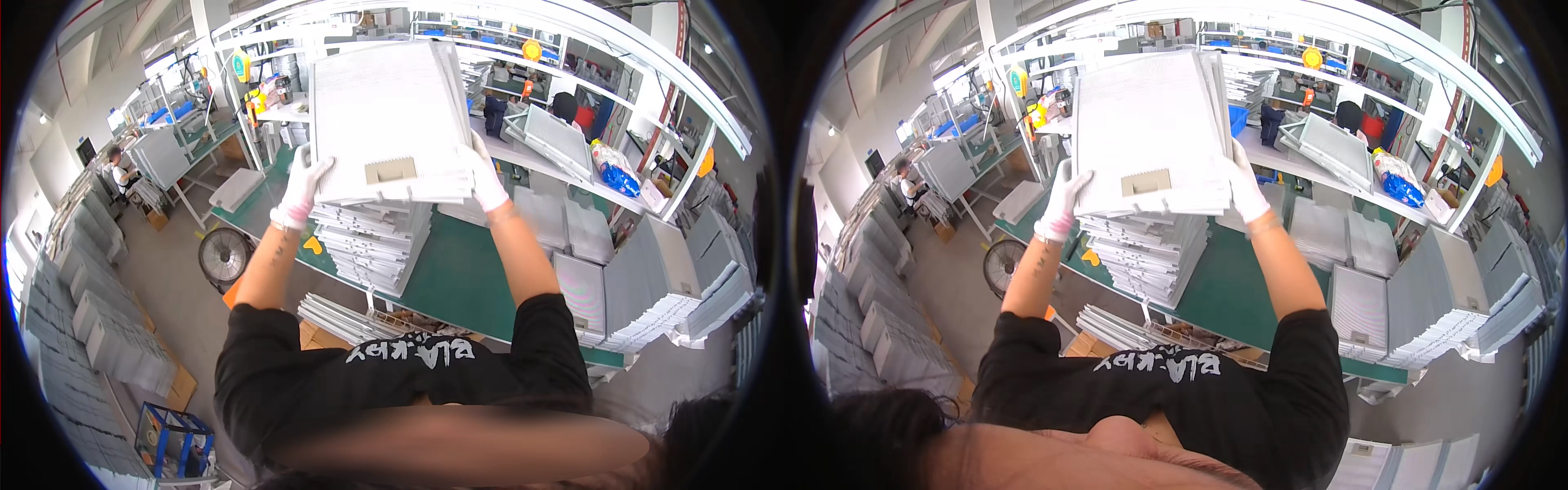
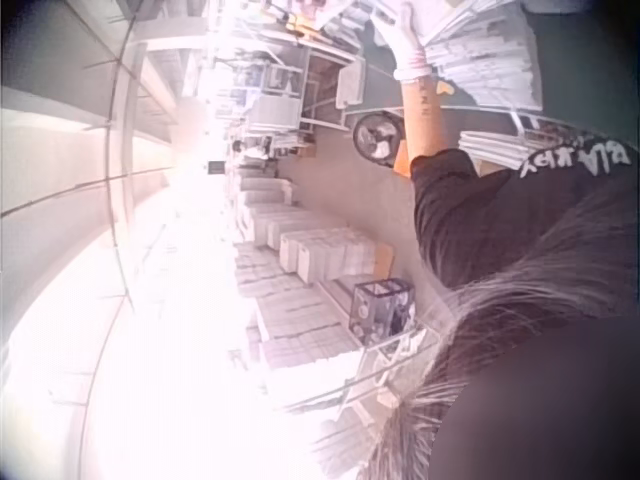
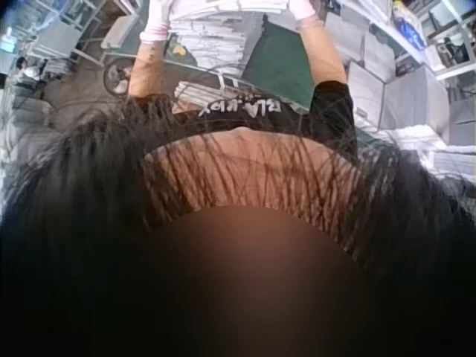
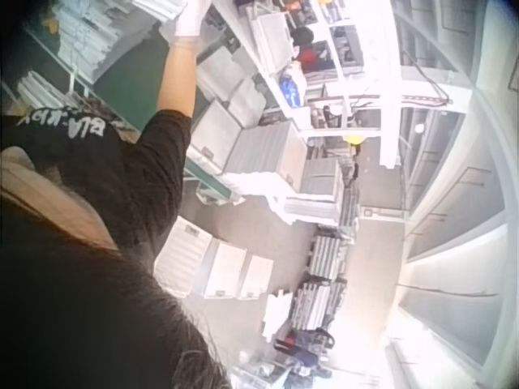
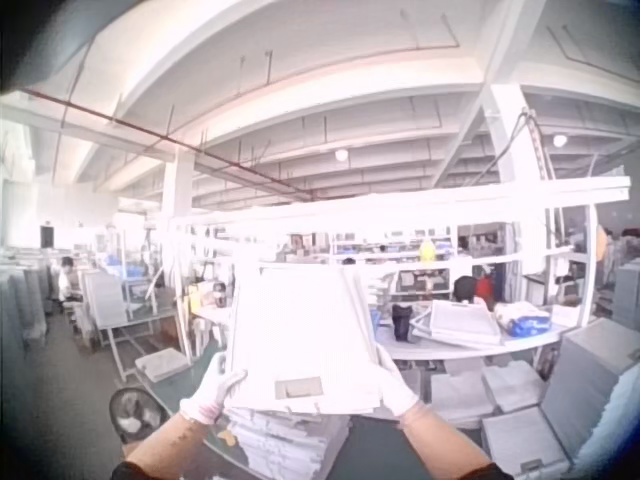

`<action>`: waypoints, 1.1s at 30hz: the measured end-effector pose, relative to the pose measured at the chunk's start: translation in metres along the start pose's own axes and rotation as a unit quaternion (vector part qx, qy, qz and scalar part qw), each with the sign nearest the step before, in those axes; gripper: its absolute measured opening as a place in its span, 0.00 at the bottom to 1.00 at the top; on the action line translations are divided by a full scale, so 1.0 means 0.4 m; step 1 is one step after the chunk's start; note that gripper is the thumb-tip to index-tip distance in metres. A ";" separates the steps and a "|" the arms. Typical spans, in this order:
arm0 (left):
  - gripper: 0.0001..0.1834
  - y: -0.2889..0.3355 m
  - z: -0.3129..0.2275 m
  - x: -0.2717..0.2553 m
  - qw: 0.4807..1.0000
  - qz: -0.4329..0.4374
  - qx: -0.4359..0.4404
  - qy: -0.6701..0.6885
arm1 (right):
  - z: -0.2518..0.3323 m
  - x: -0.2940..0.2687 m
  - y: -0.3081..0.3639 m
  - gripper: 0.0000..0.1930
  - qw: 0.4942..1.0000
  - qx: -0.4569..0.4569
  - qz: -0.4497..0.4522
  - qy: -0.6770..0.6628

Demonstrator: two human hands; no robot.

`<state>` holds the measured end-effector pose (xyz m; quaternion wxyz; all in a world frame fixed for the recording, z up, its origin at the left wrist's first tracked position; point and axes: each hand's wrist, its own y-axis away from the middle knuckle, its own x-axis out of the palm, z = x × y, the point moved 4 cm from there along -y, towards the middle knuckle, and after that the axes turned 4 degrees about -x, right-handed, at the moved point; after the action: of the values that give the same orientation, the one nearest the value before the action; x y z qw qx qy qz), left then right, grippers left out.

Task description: Sorting and stacking industrial mesh filters on a workbench and shelving unit.

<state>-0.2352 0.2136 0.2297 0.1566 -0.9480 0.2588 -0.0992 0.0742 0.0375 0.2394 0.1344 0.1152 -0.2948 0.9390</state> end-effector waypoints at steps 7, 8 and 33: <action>0.33 0.159 0.019 0.120 0.988 0.027 0.023 0.153 | 0.072 -0.059 0.219 0.59 0.970 -0.204 0.021 0.127; 0.31 0.147 0.053 0.129 0.985 0.072 -0.043 0.149 | 0.076 -0.065 0.225 0.59 0.969 -0.202 0.027 0.136; 0.32 0.288 0.287 -0.145 0.953 -0.212 0.033 -0.211 | -0.080 -0.179 0.113 0.37 0.996 -0.020 -0.089 0.005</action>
<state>-0.3063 0.1779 0.0766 0.2146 -0.9746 0.0091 0.0639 0.1227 0.0074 0.1692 0.2215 0.1341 -0.3013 0.9177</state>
